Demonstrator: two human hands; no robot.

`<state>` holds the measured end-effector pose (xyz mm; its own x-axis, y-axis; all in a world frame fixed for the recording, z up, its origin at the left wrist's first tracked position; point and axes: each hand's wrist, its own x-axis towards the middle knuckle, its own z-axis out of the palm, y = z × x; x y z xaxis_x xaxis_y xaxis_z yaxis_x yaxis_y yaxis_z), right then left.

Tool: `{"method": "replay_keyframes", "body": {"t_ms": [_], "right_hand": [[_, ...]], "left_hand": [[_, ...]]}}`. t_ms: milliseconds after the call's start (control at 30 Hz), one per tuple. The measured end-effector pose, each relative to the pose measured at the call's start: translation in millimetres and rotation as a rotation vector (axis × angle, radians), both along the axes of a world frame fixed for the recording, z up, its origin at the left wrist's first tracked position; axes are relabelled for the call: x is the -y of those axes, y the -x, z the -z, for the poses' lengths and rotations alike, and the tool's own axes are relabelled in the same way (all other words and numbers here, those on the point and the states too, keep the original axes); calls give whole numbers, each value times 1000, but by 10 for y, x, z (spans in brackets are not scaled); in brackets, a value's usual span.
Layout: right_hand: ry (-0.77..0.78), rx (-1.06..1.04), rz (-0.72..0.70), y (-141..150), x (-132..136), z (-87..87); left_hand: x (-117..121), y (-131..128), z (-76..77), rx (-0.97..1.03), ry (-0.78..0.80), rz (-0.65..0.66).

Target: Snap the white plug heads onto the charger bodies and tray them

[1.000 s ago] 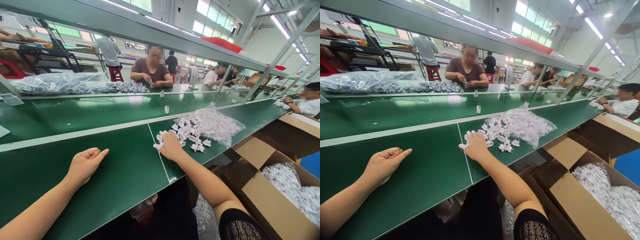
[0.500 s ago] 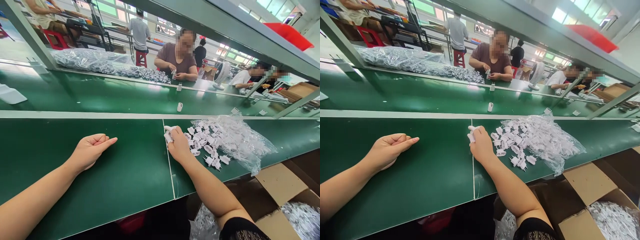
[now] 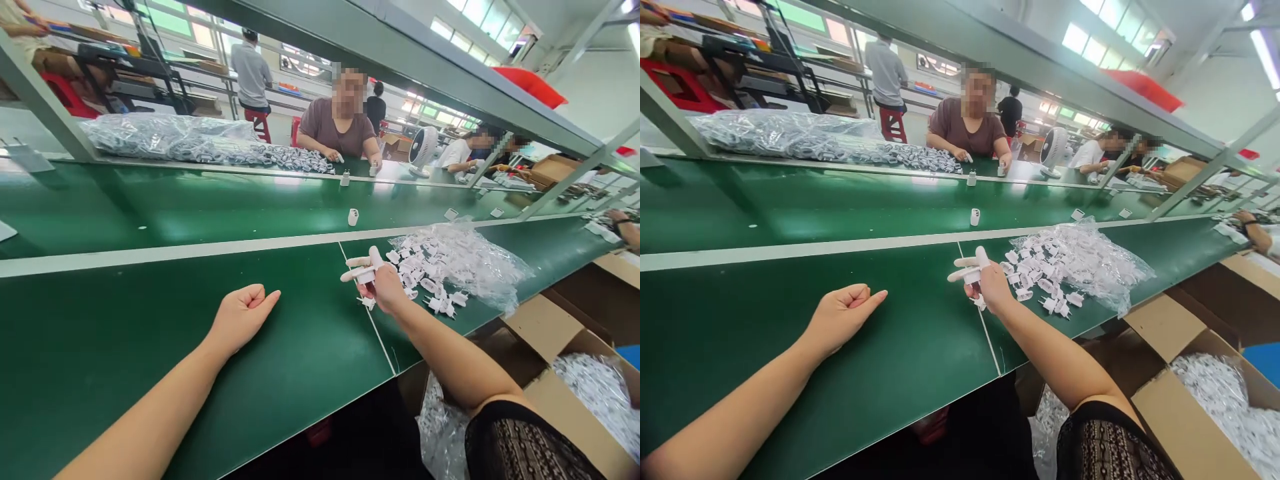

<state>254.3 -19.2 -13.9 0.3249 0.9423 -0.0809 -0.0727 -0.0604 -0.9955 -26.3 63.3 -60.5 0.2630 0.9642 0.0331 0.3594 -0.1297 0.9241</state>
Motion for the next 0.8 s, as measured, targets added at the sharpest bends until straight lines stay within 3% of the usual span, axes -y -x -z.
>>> {"method": "replay_keyframes", "body": {"t_ms": [100, 167, 433, 633, 800], "right_hand": [[96, -118, 27, 157, 6, -133], [112, -149, 56, 268, -57, -126], [163, -247, 119, 580, -455, 191], [141, -210, 44, 556, -501, 194], [76, -174, 2, 565, -484, 342]], "left_hand": [[27, 22, 1, -20, -25, 42], [69, 59, 0, -33, -44, 57], [185, 165, 84, -114, -93, 132], [49, 50, 87, -94, -50, 129], [67, 82, 24, -38, 10, 58]]}}
